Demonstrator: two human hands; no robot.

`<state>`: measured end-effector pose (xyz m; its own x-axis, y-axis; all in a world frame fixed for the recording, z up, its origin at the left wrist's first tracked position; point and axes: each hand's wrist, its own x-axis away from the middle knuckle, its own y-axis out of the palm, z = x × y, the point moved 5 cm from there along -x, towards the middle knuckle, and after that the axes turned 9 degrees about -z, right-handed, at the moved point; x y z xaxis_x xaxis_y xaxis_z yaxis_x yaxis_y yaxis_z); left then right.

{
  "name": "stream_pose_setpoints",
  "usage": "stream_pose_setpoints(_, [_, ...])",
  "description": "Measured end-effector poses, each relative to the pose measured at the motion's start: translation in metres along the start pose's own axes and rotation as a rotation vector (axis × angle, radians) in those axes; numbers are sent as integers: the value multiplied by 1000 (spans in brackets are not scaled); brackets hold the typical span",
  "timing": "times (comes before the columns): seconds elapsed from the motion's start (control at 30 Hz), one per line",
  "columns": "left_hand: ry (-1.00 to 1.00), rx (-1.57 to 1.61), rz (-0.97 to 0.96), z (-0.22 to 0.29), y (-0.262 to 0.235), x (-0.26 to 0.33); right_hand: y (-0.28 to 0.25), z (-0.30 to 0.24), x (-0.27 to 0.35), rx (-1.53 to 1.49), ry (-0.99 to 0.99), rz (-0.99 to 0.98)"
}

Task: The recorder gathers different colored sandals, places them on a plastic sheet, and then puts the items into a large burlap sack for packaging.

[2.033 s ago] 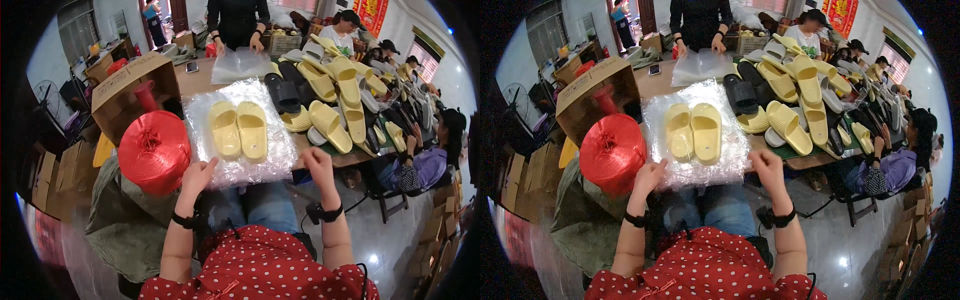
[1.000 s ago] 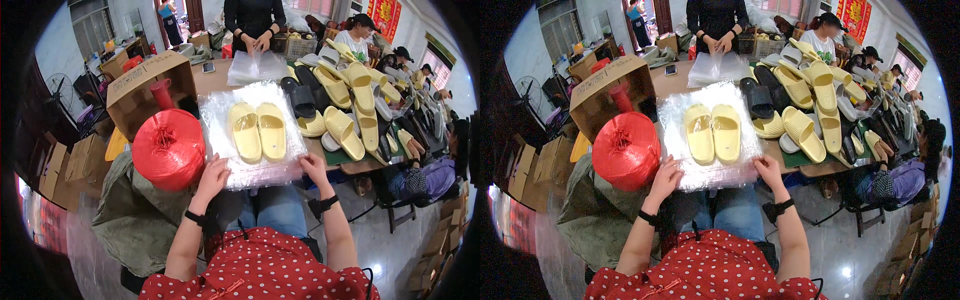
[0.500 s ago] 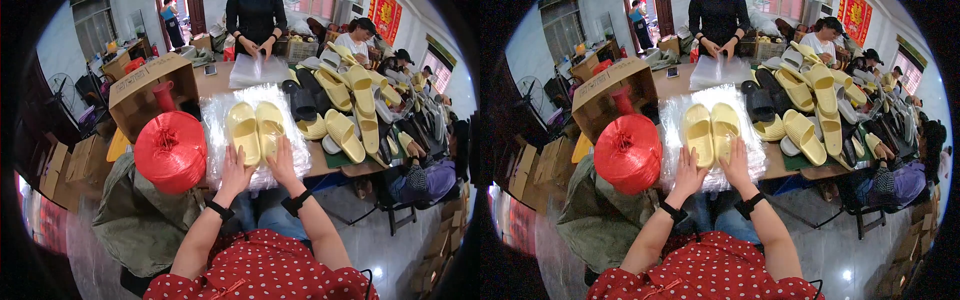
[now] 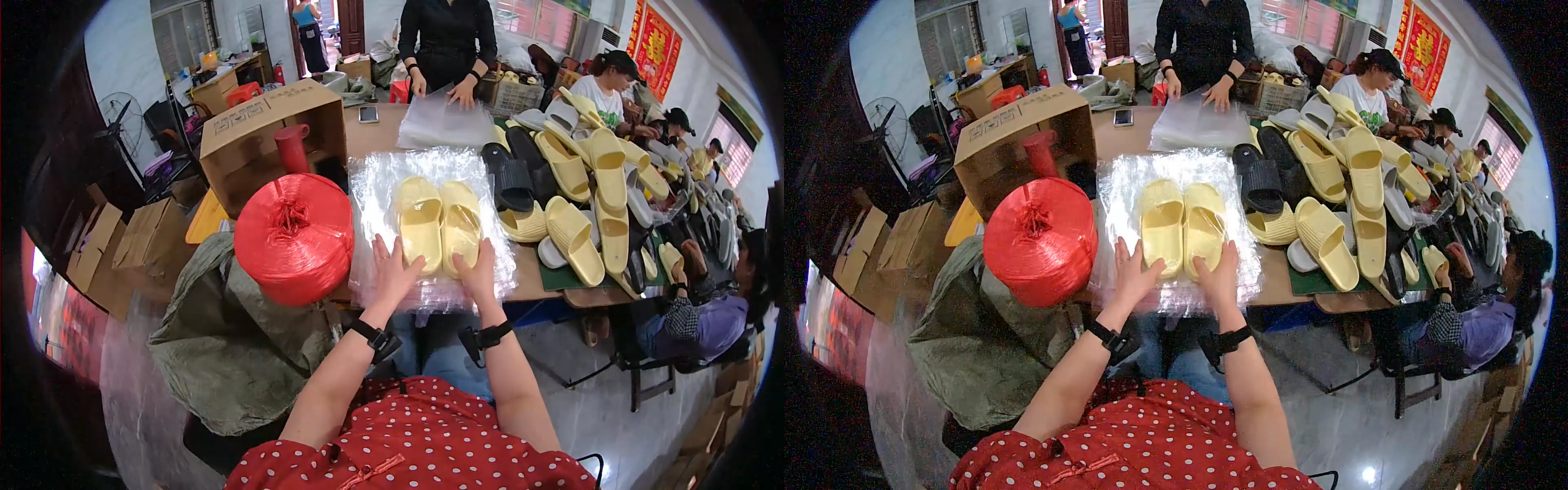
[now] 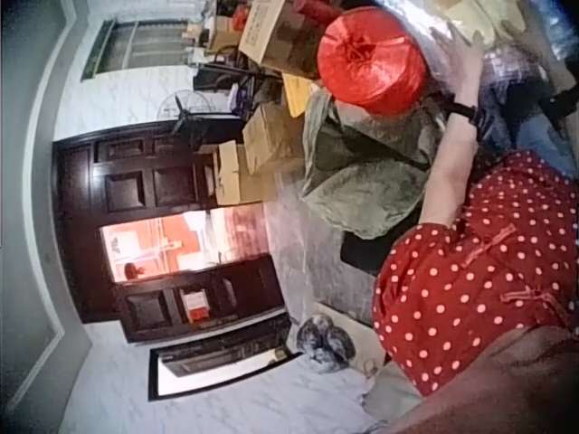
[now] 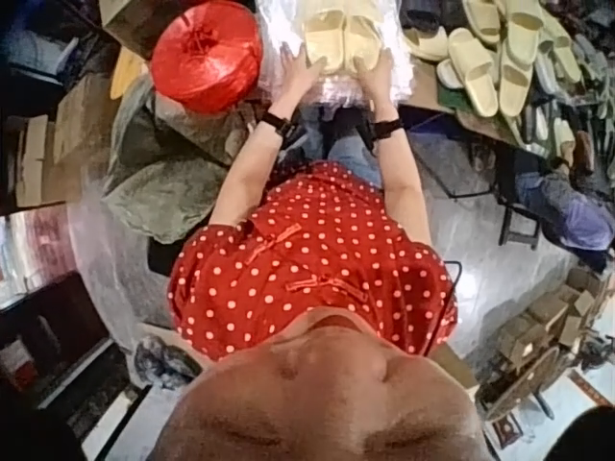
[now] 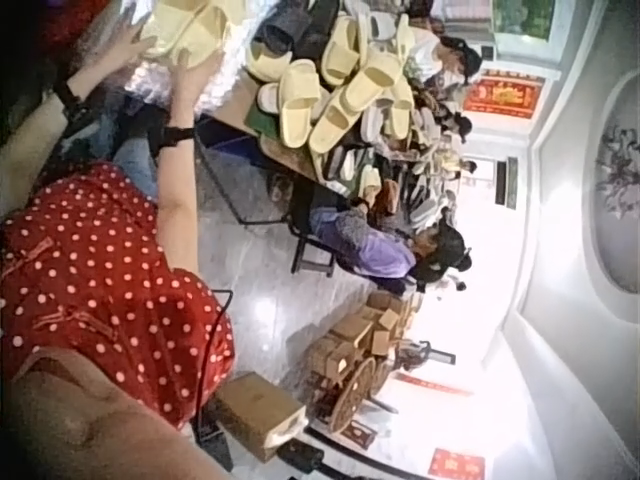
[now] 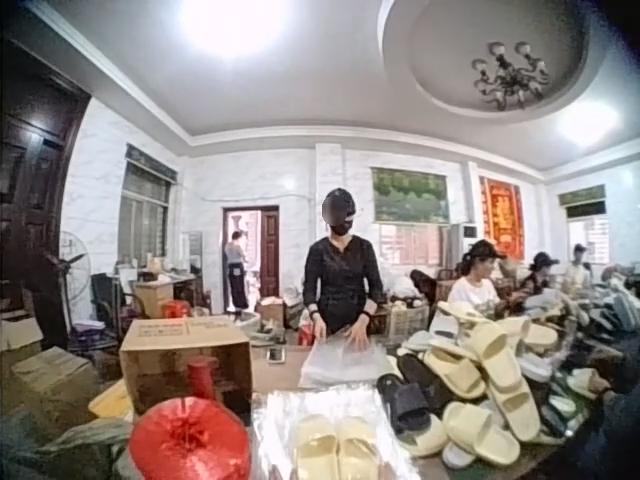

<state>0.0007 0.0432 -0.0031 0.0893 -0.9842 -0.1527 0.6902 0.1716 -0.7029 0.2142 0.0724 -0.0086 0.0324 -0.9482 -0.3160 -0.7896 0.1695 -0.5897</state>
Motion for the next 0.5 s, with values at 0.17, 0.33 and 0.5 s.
stream_pose_setpoints(0.17, [100, 63, 77, 16, -12, 1, -4, 9, -14, -473, 133, -136])
stream_pose_setpoints(0.33, [255, 754, -52, 66, -25, 16, -16, -2, -6, -912, 109, -88])
stream_pose_setpoints(0.5, [223, 1266, -65, 80, -38, 28, -31, -16, 5, -1138, 128, 50])
